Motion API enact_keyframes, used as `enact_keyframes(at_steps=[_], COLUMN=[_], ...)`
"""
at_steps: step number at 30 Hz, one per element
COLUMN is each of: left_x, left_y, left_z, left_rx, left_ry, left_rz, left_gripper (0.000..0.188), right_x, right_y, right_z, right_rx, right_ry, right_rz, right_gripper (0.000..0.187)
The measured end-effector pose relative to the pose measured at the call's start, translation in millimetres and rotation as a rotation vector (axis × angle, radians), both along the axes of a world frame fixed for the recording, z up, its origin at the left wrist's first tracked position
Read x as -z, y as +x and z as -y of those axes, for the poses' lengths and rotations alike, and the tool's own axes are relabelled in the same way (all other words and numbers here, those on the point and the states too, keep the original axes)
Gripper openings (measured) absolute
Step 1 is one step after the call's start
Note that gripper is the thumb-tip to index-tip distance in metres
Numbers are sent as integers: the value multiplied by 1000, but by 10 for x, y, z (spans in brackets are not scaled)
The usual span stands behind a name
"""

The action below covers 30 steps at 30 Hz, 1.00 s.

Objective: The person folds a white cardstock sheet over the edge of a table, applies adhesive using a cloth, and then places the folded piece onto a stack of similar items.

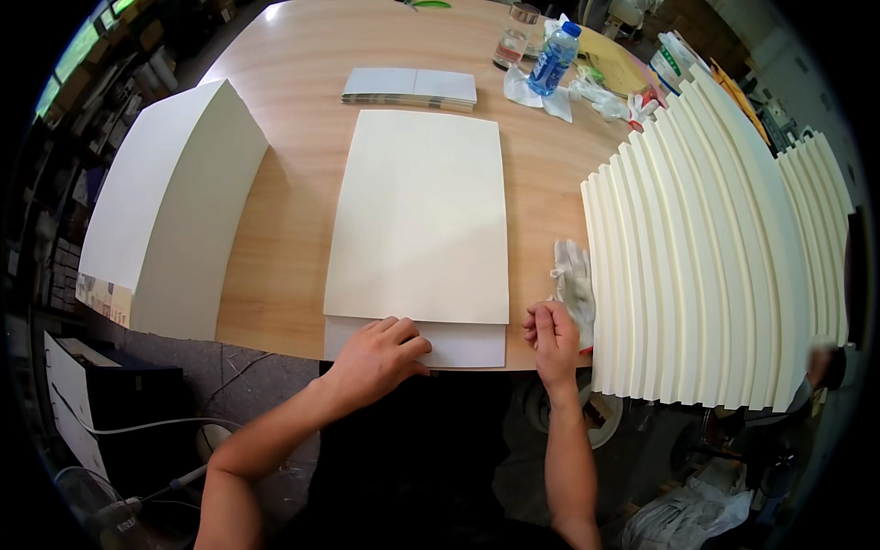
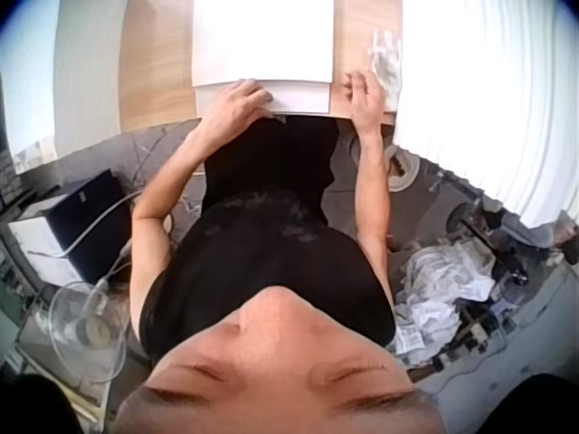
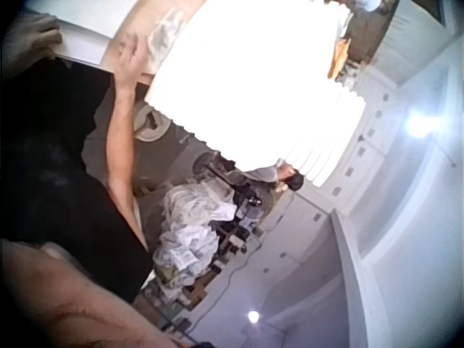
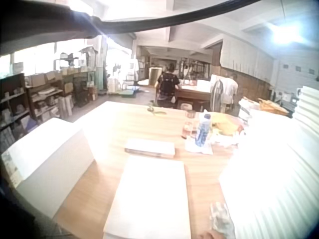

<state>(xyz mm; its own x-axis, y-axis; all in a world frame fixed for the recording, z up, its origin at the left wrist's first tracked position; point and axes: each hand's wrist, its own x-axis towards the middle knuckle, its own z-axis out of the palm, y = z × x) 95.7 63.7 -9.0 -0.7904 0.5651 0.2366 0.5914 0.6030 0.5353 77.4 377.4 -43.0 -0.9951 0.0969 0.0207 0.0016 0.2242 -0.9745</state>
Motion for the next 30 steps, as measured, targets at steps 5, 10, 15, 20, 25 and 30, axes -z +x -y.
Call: enact_keyframes(at_steps=[5,10,15,20,25,30], left_x=[108,55,54,272,358,346], left_y=[49,312,452,422,425,413], left_z=[104,113,513,667,762,744], left_rx=[17,-304,-656,-722,-674,-702], left_ry=[8,-16,5,255,210,243], left_rz=[-10,-219,-169,26,-12,10], left_gripper=[25,26,26,27,24,20], right_x=[3,-229,-217,-107,-63,-52], right_y=[197,461,465,469,471,471], right_z=[-45,150,328,330,406,405], right_rx=[-126,-210,-186,-131,-68,-64], right_ry=[-20,456,575,610,587,592], right_rz=[-6,-179,-267,-310,-299,-311], right_gripper=[38,82,75,47,28,26])
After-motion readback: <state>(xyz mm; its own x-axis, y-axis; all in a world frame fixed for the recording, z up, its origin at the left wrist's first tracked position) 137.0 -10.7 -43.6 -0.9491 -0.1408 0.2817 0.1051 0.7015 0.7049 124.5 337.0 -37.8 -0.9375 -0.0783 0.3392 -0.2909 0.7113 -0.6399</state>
